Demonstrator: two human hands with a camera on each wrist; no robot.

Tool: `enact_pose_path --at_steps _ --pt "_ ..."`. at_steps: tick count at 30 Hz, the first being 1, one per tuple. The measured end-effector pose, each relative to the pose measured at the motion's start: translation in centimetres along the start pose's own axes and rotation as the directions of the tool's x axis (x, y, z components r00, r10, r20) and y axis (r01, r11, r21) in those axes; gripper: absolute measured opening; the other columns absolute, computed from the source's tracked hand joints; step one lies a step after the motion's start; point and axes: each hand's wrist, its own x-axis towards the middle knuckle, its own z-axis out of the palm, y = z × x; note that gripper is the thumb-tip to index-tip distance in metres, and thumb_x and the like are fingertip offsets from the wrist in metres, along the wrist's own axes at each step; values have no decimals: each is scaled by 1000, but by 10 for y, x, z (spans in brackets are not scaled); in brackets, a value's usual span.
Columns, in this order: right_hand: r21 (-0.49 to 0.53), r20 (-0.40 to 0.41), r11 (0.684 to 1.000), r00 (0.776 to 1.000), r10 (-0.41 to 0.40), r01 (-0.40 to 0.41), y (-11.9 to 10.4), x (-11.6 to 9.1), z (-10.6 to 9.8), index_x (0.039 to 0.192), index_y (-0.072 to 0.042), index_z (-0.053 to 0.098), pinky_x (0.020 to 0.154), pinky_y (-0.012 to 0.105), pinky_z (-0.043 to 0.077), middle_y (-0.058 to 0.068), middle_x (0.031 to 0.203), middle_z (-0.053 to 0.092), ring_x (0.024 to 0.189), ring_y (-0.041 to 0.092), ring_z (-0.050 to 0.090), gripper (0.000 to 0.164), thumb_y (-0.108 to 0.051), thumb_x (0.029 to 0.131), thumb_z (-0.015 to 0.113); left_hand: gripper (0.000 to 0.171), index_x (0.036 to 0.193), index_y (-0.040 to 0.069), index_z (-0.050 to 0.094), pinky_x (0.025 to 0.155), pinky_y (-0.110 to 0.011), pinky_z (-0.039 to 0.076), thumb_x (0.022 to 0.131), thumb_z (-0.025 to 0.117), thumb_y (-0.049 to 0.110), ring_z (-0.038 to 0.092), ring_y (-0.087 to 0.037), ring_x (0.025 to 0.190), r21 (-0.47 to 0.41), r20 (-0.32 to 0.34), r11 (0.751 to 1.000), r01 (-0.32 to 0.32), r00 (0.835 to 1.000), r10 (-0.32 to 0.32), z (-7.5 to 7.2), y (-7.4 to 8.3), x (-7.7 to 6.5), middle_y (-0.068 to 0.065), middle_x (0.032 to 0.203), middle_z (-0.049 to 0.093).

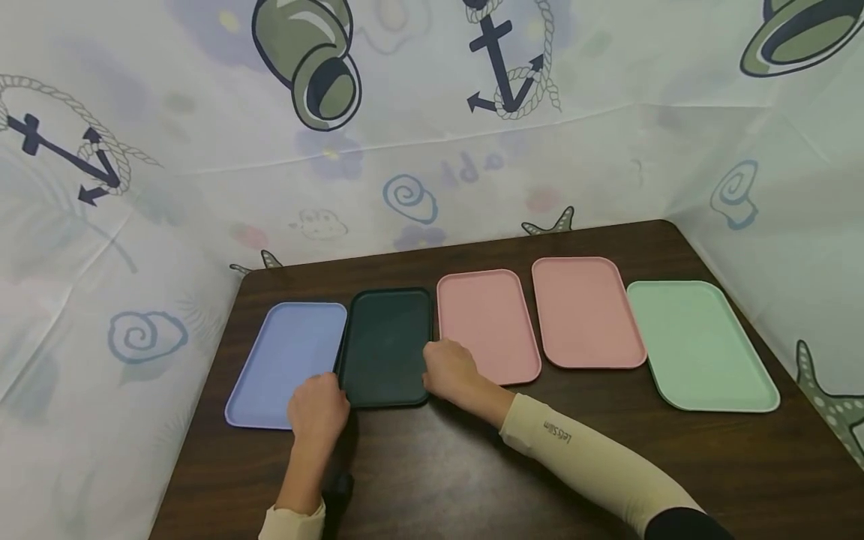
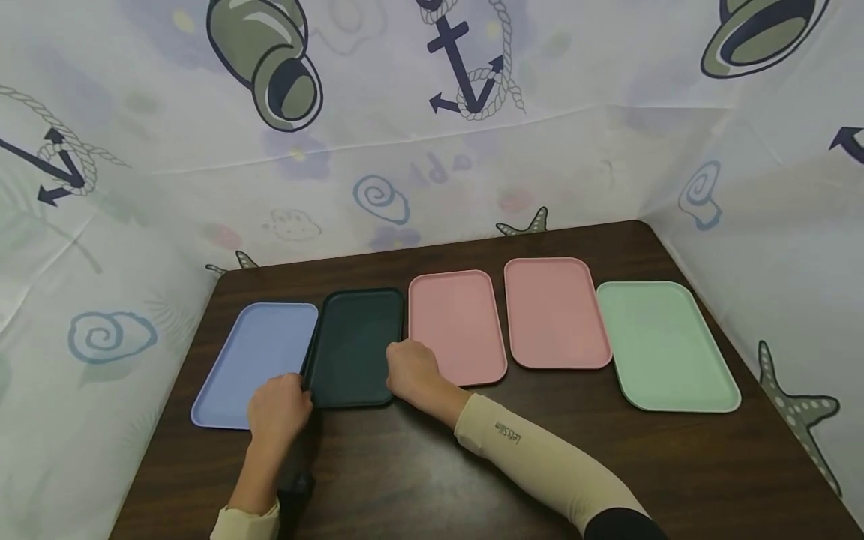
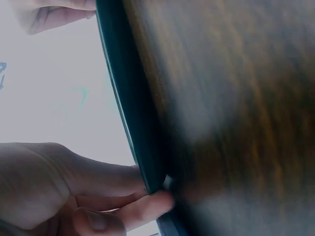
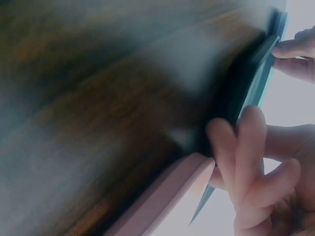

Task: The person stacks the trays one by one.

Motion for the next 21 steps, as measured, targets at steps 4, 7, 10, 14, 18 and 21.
enact_pose_path --at_steps 4,7,10,14,18,21 --pt "7 -8 1000 1000 -5 5 0 -3 2 65 -13 62 50 34 50 -2 62 58 60 15 59 23 -20 79 79 14 69 0 64 46 -53 45 81 68 3 60 -44 60 -6 21 1000 4 1000 -4 1 1 -2 -22 70 64" --pt "16 -17 1000 1000 -4 5 1 -4 4 64 -13 61 49 33 49 -2 61 56 59 14 57 23 -19 78 78 14 68 0 63 48 -54 46 81 67 2 60 -45 61 -29 4 1000 4 1000 -4 3 0 -4 -22 71 64" --pt "29 -21 1000 1000 -6 6 0 -6 4 62 -14 59 48 32 47 -3 59 54 57 13 54 24 -16 77 76 15 65 0 61 50 -56 46 80 66 1 60 -45 62 -50 -20 999 -4 1000 3 3 -2 -6 -22 70 64" --pt "42 -26 999 1000 -5 7 -1 -8 4 58 -14 55 46 31 44 -4 57 51 55 11 50 26 -13 76 74 9 72 -2 66 54 -57 48 81 65 1 62 -45 68 -81 -23 997 1 1000 -3 5 -4 -8 -24 76 66" --pt "59 -35 998 999 -12 14 -1 -11 5 56 -15 53 45 30 42 -4 56 49 54 11 46 27 -10 74 71 19 101 -6 71 68 -58 51 86 64 3 64 -46 86 -121 0 992 40 999 -41 6 -7 -12 -27 97 68" --pt "90 -47 995 999 -27 31 -2 -15 5 56 -14 52 46 31 41 -2 57 49 54 12 45 26 -8 74 70 28 112 -8 68 76 -58 50 86 64 4 64 -46 93 -146 10 988 56 998 -55 7 -11 -18 -28 105 67"
